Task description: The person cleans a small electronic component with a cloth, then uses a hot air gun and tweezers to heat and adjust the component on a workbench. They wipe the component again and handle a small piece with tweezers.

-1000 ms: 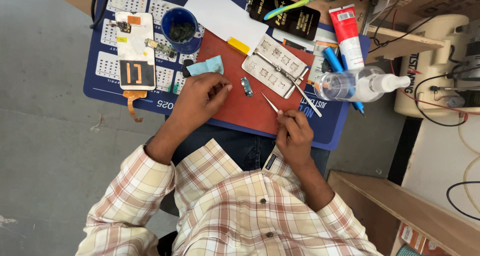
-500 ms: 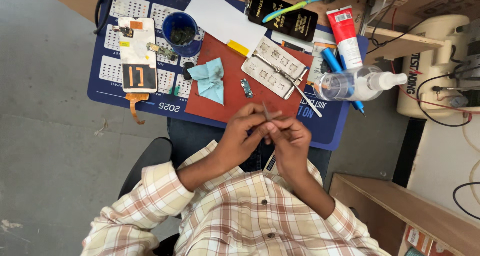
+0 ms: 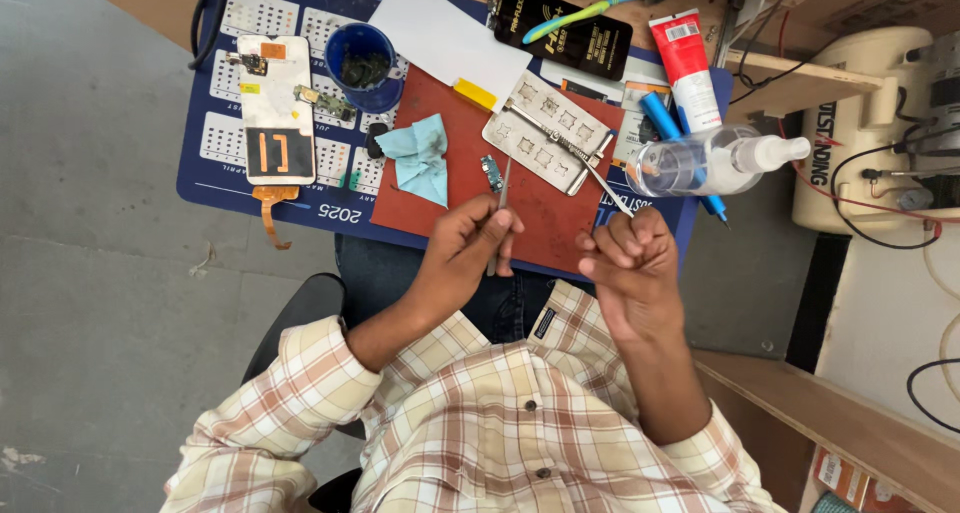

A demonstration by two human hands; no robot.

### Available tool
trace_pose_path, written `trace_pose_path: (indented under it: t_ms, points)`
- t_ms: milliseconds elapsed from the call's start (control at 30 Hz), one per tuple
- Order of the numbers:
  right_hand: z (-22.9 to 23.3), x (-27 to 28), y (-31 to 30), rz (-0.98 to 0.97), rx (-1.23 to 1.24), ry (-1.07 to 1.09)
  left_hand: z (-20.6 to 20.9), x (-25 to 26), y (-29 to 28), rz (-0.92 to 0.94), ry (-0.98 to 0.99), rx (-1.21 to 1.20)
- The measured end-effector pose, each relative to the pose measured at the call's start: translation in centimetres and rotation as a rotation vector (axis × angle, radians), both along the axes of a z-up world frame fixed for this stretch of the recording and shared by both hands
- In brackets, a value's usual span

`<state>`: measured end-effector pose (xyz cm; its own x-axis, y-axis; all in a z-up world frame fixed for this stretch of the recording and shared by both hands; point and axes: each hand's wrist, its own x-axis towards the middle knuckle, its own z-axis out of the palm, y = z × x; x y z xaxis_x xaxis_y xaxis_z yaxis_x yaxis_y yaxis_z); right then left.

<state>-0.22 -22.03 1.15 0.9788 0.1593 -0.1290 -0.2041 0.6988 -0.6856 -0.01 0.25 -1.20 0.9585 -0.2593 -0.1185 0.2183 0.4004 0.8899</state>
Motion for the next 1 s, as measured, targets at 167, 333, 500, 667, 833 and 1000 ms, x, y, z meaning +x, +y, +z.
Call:
trace_pose_path:
  t_ms: [167,333,500,667,833,1000]
  points:
    - [0.3,-0.3,-1.0,0.055,0.109,0.133,0.2,0.0,-0.4,-0.024,0.035,-0.002]
    - [0.2,-0.3,-1.0,0.042,-0.014,0.098,-0.1,-0.2,-0.1,-0.050,0.119,-0.059]
    - [-0.3,-0.3,0.4,-0.020,-0.345,-0.038,-1.1,0.0,-0.4,-0.114,0.131,-0.019]
    - [0.4,-0.6,0.8,-0.033,-0.634,-0.120,-0.9,0.2,-0.8,0.037,-0.259,0.639]
    - [2.3,-0.9,-1.6,-0.367,-1.030,-0.241,-0.3,1.4,-1.8,-0.096,-0.518,1.226]
    - [4.9,0.5,-7.5,-0.572,-1.366,-0.580,-0.6,2.7,-4.1,0.057,-0.744,1.521]
